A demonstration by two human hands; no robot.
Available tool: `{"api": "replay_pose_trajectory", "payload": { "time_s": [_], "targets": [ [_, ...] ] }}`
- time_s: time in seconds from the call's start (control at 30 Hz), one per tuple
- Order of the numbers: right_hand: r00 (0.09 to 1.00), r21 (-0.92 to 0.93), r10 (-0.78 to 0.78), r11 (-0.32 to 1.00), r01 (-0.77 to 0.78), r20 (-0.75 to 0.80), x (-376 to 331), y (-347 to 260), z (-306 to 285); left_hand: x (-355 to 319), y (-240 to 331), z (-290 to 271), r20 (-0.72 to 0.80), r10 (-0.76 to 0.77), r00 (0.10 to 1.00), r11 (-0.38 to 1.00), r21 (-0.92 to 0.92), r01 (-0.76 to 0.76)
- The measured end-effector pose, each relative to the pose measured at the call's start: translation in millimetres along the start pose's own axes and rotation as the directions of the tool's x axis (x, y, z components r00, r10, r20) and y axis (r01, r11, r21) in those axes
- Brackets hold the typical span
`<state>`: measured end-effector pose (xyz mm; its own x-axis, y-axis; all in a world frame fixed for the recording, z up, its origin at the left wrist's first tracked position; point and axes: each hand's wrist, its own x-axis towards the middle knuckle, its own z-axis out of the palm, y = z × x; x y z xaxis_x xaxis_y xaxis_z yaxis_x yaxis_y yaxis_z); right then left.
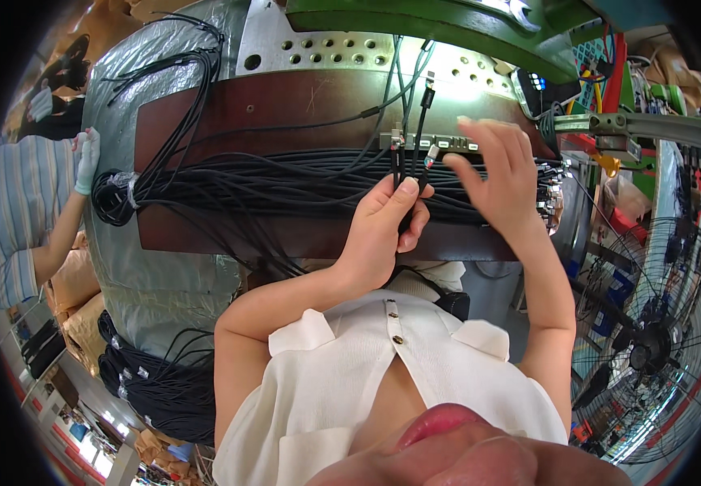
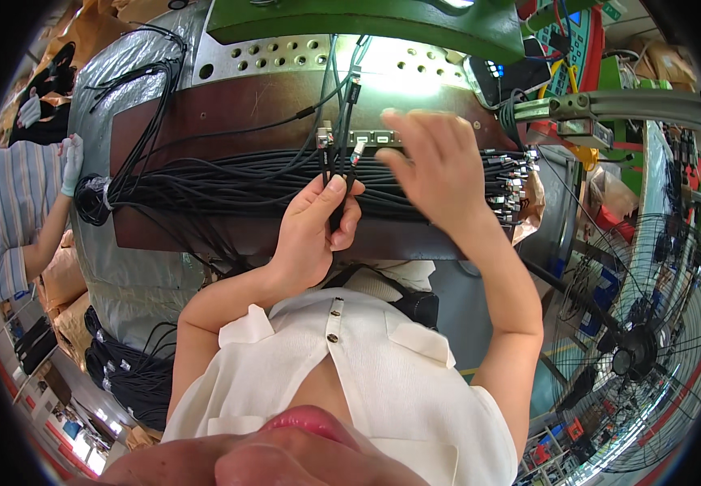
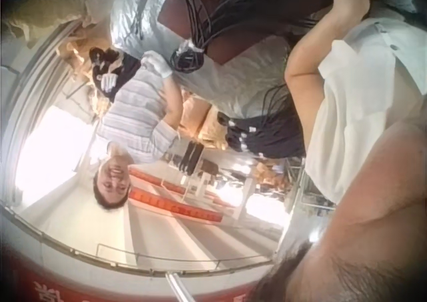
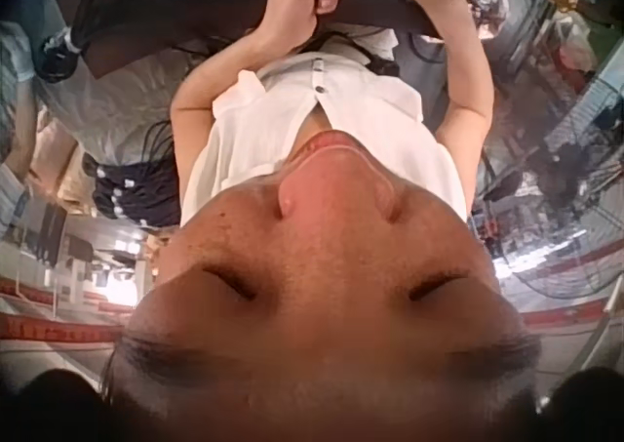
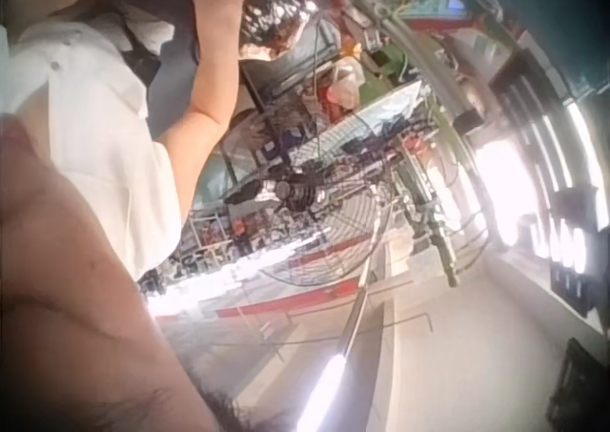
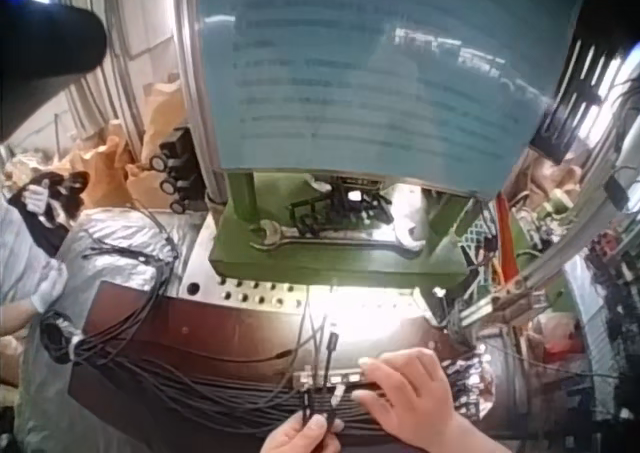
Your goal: The person inserts cable ends into a metal fixture by hand, positions the fixture into a press machine, and retrieves the processed cables before repeating the process with another batch.
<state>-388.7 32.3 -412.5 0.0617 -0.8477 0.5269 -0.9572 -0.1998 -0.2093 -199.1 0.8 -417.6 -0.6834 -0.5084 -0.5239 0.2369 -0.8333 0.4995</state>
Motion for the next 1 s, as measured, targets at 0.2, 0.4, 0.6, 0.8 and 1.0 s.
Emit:
{"api": "replay_pose_trajectory", "payload": {
  "time_s": [0.2,0.4,0.6,0.8,1.0],
  "targets": [
    [1.000,0.094,0.013,0.996,-0.014,0.006,-6.0,5.3,12.0,-19.1,7.5,-8.5,0.080,0.042,0.996,0.892,0.447,-0.074],
    [0.930,0.504,0.292,0.783,-0.366,0.221,6.6,-2.3,27.0,-34.1,46.6,-8.8,0.241,0.144,0.960,0.972,0.146,-0.183],
    [0.959,0.348,0.187,0.903,-0.253,0.212,11.2,-10.2,23.2,-23.0,17.4,-5.3,0.190,-0.084,0.978,0.967,0.252,0.034],
    [0.642,0.676,0.439,0.101,-0.730,0.628,32.2,-6.4,-11.3,-17.1,11.5,-3.5,0.191,-0.069,0.979,0.907,0.421,-0.018],
    [0.661,0.770,0.494,-0.027,-0.638,0.565,13.1,-23.4,-14.2,-21.5,3.4,-4.4,0.144,0.061,0.988,0.839,0.528,-0.129]
  ]
}}
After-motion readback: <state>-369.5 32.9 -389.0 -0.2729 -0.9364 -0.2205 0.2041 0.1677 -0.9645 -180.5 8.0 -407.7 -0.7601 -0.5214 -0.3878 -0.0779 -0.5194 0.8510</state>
